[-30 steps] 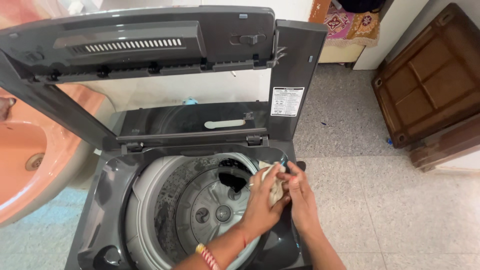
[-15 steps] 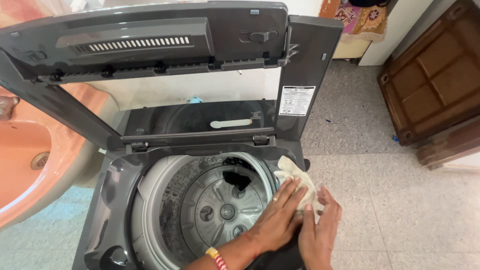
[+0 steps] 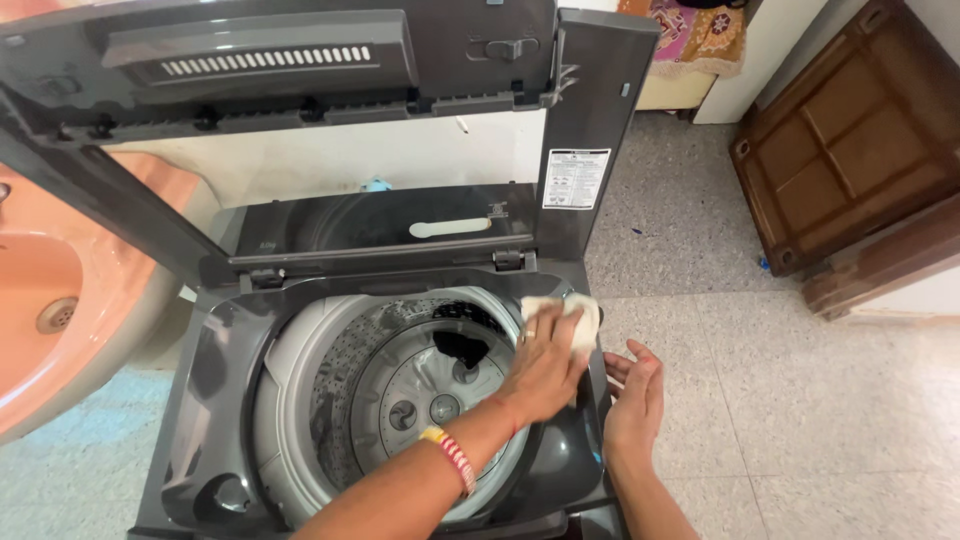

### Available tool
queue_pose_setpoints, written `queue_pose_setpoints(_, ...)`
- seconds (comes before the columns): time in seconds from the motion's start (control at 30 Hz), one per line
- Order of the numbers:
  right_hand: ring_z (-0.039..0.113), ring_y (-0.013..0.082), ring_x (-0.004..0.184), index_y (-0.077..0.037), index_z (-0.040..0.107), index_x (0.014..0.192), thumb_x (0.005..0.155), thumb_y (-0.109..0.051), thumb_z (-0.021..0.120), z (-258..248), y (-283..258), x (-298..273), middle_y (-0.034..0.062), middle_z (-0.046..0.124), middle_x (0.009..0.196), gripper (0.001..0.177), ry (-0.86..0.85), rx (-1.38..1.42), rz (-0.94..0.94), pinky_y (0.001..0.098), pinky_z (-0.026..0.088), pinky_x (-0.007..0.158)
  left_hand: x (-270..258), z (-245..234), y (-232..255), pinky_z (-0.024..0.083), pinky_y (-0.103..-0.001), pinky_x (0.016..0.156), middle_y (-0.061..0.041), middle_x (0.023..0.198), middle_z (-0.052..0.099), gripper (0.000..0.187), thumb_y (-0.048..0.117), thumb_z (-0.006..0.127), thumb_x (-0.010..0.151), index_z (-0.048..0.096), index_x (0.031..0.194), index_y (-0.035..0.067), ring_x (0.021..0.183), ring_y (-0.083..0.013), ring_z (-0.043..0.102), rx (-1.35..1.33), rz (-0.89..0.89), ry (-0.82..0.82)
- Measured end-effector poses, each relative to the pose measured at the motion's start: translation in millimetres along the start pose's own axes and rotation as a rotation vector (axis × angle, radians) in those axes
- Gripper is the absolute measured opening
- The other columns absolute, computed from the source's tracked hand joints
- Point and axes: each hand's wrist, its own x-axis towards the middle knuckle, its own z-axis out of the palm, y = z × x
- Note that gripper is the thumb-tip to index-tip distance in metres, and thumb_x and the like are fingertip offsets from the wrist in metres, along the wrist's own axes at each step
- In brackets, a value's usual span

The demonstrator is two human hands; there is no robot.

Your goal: The person wipes the interior and exterior surfaces of a top-loading washing machine using a white cloth. They clean the lid, control panel, and drum area repeatedly.

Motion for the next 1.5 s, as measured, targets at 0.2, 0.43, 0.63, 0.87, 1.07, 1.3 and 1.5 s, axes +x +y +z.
queue_pose_setpoints(0.2,0.064,0.0237,0.107,-0.006,0.049,0.139,0.108,-0.053,0.026,-1,1,1,0.0141,0.068,0.115,0.061,-0.020,0.087,-0.036,0.0395,0.049,0.093,-83,-9,11,0.013,-0.050,0.124,-0.026,0.169,0.019,0.066,0.012,0.062,0.096,0.036,0.156,0.003,0.158,-0.0436,0.006,-0.221,-0.018,-0.443)
queue_pose_setpoints(0.43,0.065,0.0250,0.105,-0.005,0.052,0.138,0.107,-0.056,0.025,-2,0,2,0.0157,0.068,0.114,0.065,-0.013,0.108,0.005,0.0404,0.049,0.093,-115,-16,23,0.022,-0.048,0.129,-0.024,0.170,0.030,0.050,0.007,0.062,0.094,0.056,0.143,0.007,0.162,-0.0410,0.015,-0.287,0.044,-0.449)
queue_pose_setpoints(0.63,0.066,0.0248,0.105,-0.004,0.051,0.138,0.107,-0.055,0.023,-1,5,4,0.0151,0.068,0.113,0.066,-0.008,0.150,0.011,0.0397,0.051,0.093,-67,-1,7,0.017,-0.062,0.124,-0.028,0.163,0.030,0.045,0.005,0.072,0.082,0.060,0.126,0.007,0.154,-0.0486,0.022,0.042,0.229,-0.156)
queue_pose_setpoints(0.87,0.066,0.0240,0.104,-0.004,0.055,0.135,0.108,-0.051,0.024,2,-6,-4,0.0142,0.069,0.112,0.063,0.027,0.000,0.000,0.0394,0.048,0.091,31,-1,-38,0.040,-0.053,0.102,-0.019,0.134,0.049,0.042,0.011,0.072,0.083,0.064,0.124,0.013,0.121,-0.0402,0.049,0.299,0.144,0.261)
queue_pose_setpoints(1.07,0.066,0.0238,0.100,-0.004,0.057,0.133,0.108,-0.048,0.027,6,-12,-3,0.0141,0.070,0.110,0.059,0.054,-0.039,-0.021,0.0376,0.050,0.090,33,-3,-22,0.043,-0.050,0.100,-0.017,0.131,0.051,0.046,0.006,0.069,0.079,0.063,0.125,0.007,0.121,-0.0404,0.050,0.165,0.012,0.221)
queue_pose_setpoints(1.3,0.064,0.0218,0.097,-0.003,0.057,0.130,0.109,-0.050,0.027,6,-2,4,0.0129,0.068,0.106,0.059,0.022,0.066,-0.054,0.0358,0.051,0.086,-26,-11,9,0.044,-0.049,0.101,-0.014,0.132,0.054,0.042,0.025,0.077,0.083,0.065,0.121,0.011,0.124,-0.0404,0.048,-0.051,-0.047,-0.017)
queue_pose_setpoints(1.5,0.064,0.0205,0.094,-0.004,0.058,0.129,0.109,-0.056,0.027,3,5,9,0.0125,0.068,0.105,0.064,0.009,0.103,-0.063,0.0352,0.051,0.082,-116,-12,46,0.046,-0.049,0.101,-0.014,0.132,0.057,0.039,0.038,0.071,0.086,0.070,0.116,0.013,0.124,-0.0397,0.050,-0.080,-0.071,-0.322)
